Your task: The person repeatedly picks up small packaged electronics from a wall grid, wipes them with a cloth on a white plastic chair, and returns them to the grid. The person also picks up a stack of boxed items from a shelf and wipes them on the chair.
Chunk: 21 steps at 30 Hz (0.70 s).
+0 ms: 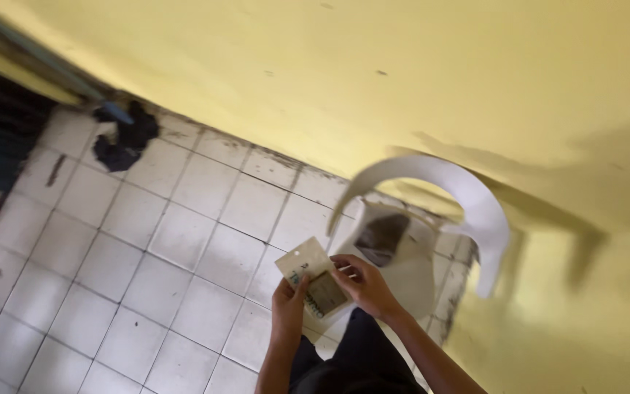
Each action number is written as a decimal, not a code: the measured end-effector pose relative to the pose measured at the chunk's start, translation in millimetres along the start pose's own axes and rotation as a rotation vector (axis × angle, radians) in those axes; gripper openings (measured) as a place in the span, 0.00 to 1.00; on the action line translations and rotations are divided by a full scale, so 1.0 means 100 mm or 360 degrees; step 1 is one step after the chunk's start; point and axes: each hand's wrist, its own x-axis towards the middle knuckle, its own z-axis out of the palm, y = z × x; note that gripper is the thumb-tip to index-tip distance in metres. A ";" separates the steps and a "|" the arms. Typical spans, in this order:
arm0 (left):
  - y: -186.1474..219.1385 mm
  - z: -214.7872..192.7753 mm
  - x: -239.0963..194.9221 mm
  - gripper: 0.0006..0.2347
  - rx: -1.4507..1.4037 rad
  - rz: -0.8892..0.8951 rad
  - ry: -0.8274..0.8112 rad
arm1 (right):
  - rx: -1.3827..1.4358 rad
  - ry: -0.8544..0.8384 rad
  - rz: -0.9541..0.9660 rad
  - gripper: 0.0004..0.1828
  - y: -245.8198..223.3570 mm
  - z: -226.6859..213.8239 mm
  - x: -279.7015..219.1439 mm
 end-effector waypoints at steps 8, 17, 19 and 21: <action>0.41 -1.42 0.22 0.15 -0.0106 0.0322 -0.0022 | -0.0189 -0.0202 -0.0249 0.14 -1.16 1.38 0.59; 1.50 -3.19 0.25 0.13 -0.0173 0.0506 0.0011 | -0.0332 -0.0429 -0.0525 0.09 -2.27 3.09 1.16; 1.81 -3.43 0.40 0.11 -0.0362 0.0642 -0.0004 | -0.0401 -0.0425 -0.0581 0.07 -2.53 3.32 1.37; 2.14 -3.65 0.56 0.07 -0.0664 0.0811 -0.0039 | -0.0314 -0.0453 -0.0686 0.06 -2.82 3.51 1.62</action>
